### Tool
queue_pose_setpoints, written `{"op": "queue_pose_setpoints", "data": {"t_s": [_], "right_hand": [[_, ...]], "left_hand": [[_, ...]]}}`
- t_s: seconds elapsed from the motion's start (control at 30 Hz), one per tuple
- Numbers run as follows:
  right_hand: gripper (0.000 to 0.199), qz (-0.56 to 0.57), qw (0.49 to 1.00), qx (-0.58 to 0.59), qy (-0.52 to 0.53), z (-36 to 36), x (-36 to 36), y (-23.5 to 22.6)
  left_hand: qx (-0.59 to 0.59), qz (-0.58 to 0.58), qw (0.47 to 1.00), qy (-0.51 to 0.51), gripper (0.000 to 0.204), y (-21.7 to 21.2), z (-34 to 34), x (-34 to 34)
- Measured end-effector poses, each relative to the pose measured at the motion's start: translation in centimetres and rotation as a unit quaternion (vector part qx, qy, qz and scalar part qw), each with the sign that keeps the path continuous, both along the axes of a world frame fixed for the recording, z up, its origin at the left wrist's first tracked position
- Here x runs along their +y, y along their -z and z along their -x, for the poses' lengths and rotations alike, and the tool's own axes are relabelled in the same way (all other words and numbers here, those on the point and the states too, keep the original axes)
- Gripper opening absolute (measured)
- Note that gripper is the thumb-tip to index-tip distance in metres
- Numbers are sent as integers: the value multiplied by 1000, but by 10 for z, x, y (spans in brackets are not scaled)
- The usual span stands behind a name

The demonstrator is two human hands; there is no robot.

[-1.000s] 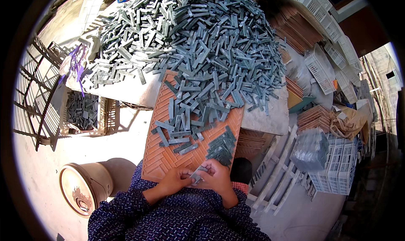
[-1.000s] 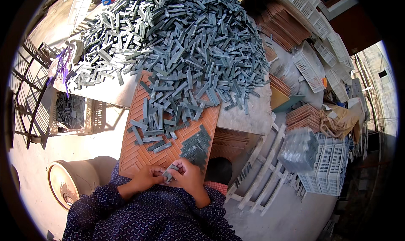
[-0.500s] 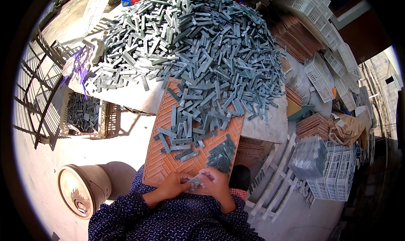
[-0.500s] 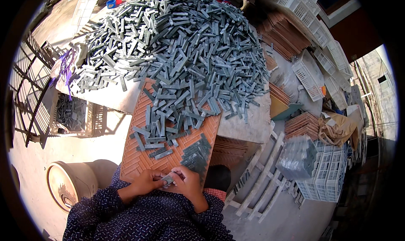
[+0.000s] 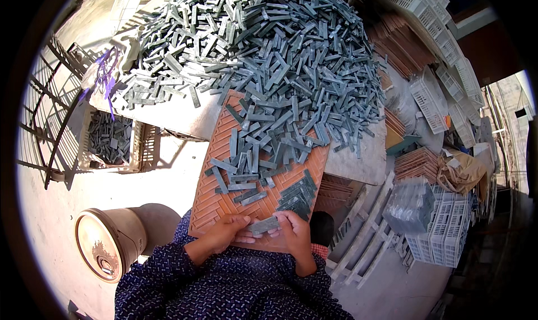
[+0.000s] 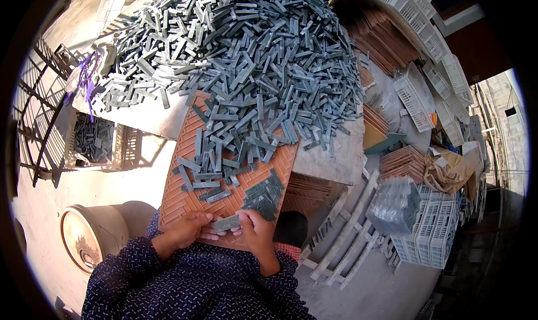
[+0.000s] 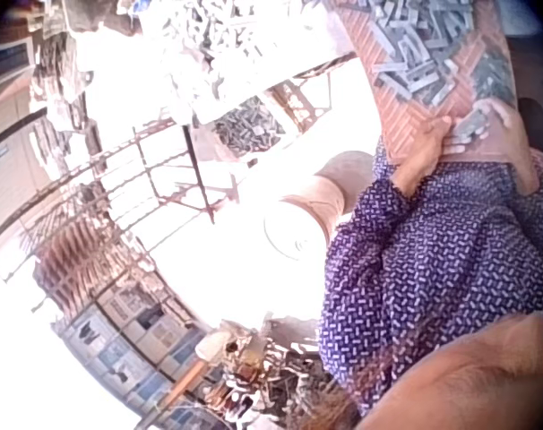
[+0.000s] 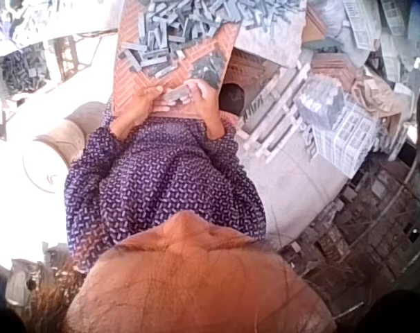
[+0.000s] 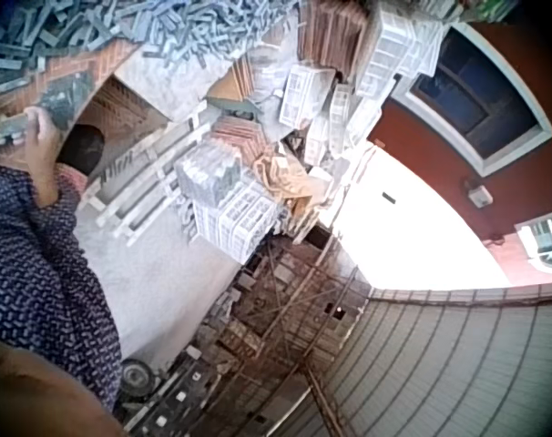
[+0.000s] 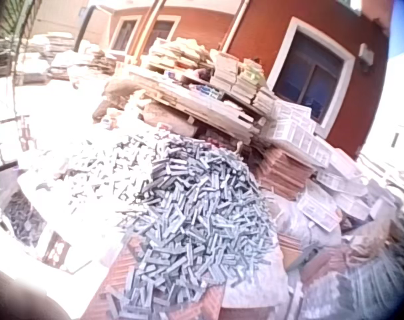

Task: The person arranges small grey rectangular tiles on a wooden board, creating a herringbone pattern. They pick tiles from a large pile and place them one by one into the pattern, occasionally adjusting the alignment.

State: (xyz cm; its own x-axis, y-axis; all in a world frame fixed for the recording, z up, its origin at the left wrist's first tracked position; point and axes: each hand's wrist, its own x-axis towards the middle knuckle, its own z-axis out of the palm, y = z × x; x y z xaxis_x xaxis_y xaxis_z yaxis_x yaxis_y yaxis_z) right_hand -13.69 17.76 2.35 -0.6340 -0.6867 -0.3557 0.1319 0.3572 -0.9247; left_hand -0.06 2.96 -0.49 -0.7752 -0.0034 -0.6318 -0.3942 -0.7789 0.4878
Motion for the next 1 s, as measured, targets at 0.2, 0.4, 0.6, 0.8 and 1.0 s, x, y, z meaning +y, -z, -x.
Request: {"op": "queue_pose_setpoints", "data": {"t_s": [0.2, 0.4, 0.6, 0.8, 1.0], "right_hand": [[18, 11, 1000, -10, 9, -1, -3, 1], [25, 17, 999, -29, 0, 2, -4, 4], [28, 15, 998, -50, -23, -2, -4, -11], [28, -10, 999, -35, -14, 3, -3, 0], [25, -21, 999, -15, -37, -4, -8, -7]], "left_hand": [[56, 52, 997, 33, 32, 3, 1, 0], [97, 133, 981, 107, 30, 6, 5, -2], [82, 109, 990, -25, 20, 1, -48, -53], [-119, 100, 902, -403, 9, 98, -185, -111], [-431, 7, 765, -479, 18, 303, -326, -67]]}}
